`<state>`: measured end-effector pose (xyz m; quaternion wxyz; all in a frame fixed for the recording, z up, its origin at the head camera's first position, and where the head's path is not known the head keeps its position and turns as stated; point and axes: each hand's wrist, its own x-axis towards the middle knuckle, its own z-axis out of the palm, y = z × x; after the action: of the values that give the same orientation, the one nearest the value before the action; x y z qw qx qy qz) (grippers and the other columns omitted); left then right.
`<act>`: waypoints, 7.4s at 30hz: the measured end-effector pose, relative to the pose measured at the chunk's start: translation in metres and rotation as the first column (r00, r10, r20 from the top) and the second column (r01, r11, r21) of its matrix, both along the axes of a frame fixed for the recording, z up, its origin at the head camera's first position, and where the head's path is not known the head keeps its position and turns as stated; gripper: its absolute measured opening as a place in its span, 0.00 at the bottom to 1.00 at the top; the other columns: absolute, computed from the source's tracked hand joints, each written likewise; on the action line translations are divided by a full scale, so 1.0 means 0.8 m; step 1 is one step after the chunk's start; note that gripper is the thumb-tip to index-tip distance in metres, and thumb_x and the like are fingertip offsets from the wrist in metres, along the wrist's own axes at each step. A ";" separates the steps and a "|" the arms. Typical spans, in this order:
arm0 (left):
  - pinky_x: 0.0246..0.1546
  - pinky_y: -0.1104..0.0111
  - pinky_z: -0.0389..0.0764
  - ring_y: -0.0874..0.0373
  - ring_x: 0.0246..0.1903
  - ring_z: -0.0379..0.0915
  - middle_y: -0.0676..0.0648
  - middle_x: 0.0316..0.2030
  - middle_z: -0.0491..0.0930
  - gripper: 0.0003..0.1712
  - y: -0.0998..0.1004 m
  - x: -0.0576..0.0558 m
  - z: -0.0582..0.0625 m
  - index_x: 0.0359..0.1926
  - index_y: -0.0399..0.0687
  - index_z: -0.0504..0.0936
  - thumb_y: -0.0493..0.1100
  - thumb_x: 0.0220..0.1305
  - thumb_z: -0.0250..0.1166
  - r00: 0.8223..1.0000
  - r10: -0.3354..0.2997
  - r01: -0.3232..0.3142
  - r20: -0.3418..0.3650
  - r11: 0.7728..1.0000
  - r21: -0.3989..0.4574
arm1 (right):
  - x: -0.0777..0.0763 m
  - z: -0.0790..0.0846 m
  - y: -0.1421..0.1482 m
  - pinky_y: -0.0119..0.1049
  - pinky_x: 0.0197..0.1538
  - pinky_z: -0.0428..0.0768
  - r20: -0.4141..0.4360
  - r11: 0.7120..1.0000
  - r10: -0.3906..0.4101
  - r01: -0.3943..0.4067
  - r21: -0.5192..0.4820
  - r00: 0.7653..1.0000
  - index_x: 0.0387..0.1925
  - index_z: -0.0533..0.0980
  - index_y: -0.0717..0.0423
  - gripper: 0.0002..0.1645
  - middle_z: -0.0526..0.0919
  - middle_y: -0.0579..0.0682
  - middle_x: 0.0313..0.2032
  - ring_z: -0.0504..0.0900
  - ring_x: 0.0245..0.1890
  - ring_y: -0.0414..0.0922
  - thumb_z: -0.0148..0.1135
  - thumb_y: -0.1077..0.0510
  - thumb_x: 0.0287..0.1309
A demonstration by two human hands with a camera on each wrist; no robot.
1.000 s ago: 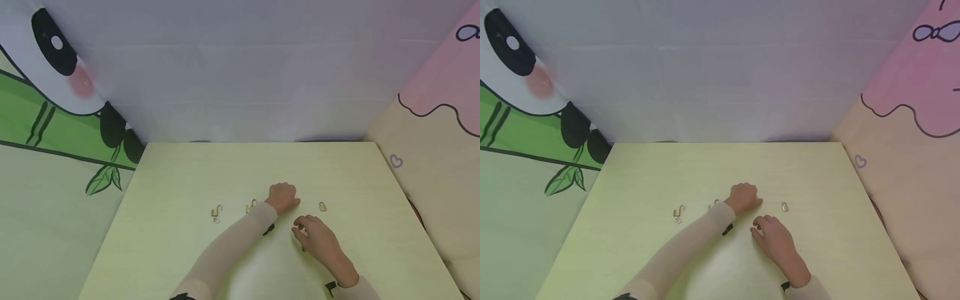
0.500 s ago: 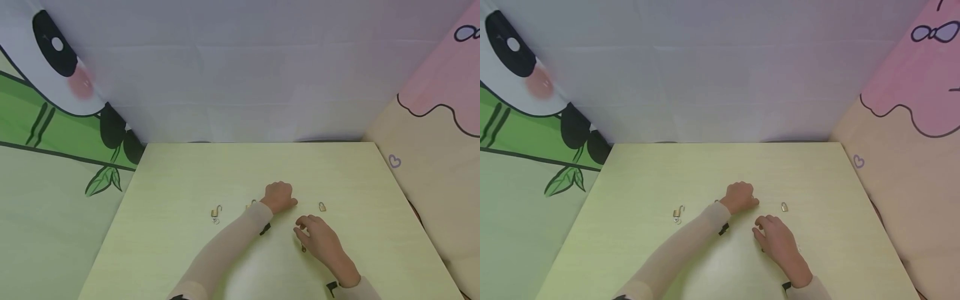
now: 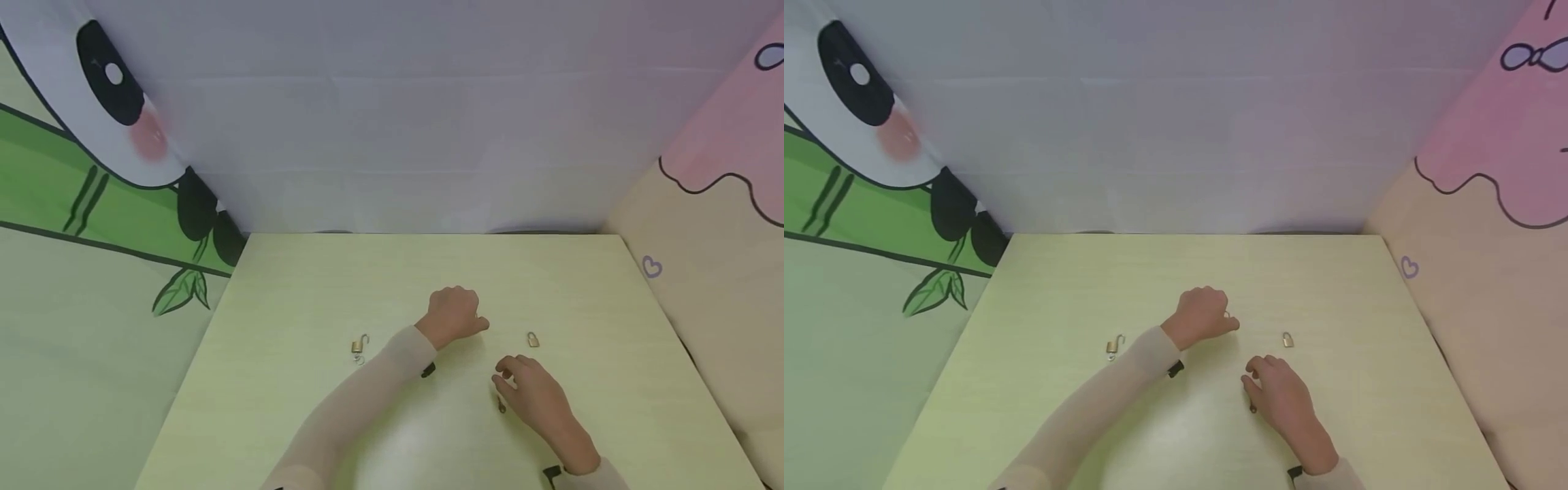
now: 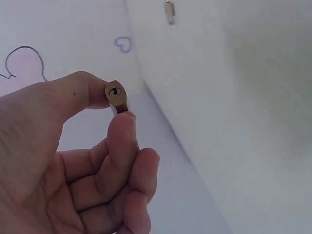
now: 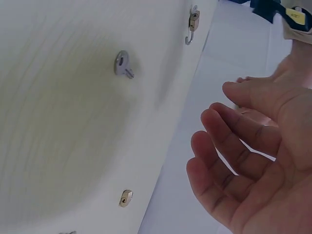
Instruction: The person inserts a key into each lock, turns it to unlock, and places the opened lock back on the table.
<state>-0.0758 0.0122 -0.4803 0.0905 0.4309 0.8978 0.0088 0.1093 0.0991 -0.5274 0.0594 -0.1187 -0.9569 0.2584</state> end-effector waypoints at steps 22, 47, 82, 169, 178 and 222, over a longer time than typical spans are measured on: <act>0.13 0.69 0.48 0.64 0.13 0.40 0.57 0.11 0.47 0.30 -0.030 0.011 0.058 0.13 0.55 0.60 0.61 0.63 0.62 1.000 -0.009 0.010 -0.024 0.999 0.034 | 0.020 -0.029 0.004 0.38 0.28 0.72 0.241 0.999 -0.035 0.037 -0.005 0.970 0.26 0.78 0.51 0.07 0.73 0.42 0.23 0.69 0.24 0.41 0.68 0.59 0.58; 0.14 0.70 0.49 0.64 0.14 0.41 0.58 0.12 0.47 0.29 -0.029 -0.013 0.046 0.13 0.54 0.58 0.60 0.60 0.63 0.995 0.050 -0.057 0.088 0.995 0.082 | 0.015 -0.044 -0.021 0.37 0.22 0.67 0.336 0.994 -0.098 0.105 -0.003 0.937 0.24 0.72 0.58 0.10 0.70 0.47 0.19 0.67 0.19 0.43 0.61 0.62 0.60; 0.14 0.70 0.51 0.65 0.13 0.42 0.58 0.11 0.48 0.29 -0.042 -0.017 0.053 0.13 0.53 0.60 0.58 0.60 0.65 0.992 0.046 -0.060 0.118 0.992 0.114 | -0.007 -0.030 -0.015 0.36 0.36 0.80 0.106 0.702 -0.076 0.128 -0.700 0.991 0.38 0.80 0.60 0.08 0.85 0.55 0.31 0.85 0.27 0.50 0.67 0.58 0.64; 0.13 0.71 0.50 0.65 0.12 0.43 0.58 0.09 0.48 0.28 -0.044 -0.018 0.033 0.12 0.54 0.60 0.55 0.57 0.67 0.990 0.047 -0.064 0.130 0.990 0.125 | -0.090 0.006 -0.035 0.41 0.40 0.84 -0.019 0.310 -0.295 0.077 -0.948 0.955 0.40 0.77 0.78 0.10 0.83 0.61 0.31 0.86 0.28 0.44 0.60 0.68 0.67; 0.13 0.72 0.49 0.64 0.12 0.42 0.57 0.09 0.49 0.28 -0.042 -0.016 0.030 0.12 0.53 0.60 0.54 0.57 0.67 0.987 0.063 -0.080 0.148 0.990 0.116 | -0.092 0.006 -0.035 0.39 0.39 0.84 -0.005 0.212 -0.289 0.059 -0.976 0.957 0.35 0.78 0.75 0.07 0.81 0.57 0.30 0.85 0.30 0.46 0.56 0.72 0.67; 0.13 0.74 0.47 0.66 0.12 0.41 0.58 0.10 0.48 0.28 -0.051 -0.009 0.028 0.13 0.53 0.57 0.49 0.55 0.68 0.977 0.048 -0.081 0.206 0.984 0.159 | -0.092 -0.003 -0.047 0.30 0.37 0.80 -0.005 0.029 -0.242 0.002 -1.000 0.970 0.39 0.76 0.71 0.09 0.78 0.54 0.33 0.79 0.31 0.42 0.51 0.68 0.72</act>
<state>-0.0830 -0.0283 -0.4579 0.1445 0.4044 0.8937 0.1302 0.0359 0.0615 -0.5297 0.0655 -0.1852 -0.4873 0.8508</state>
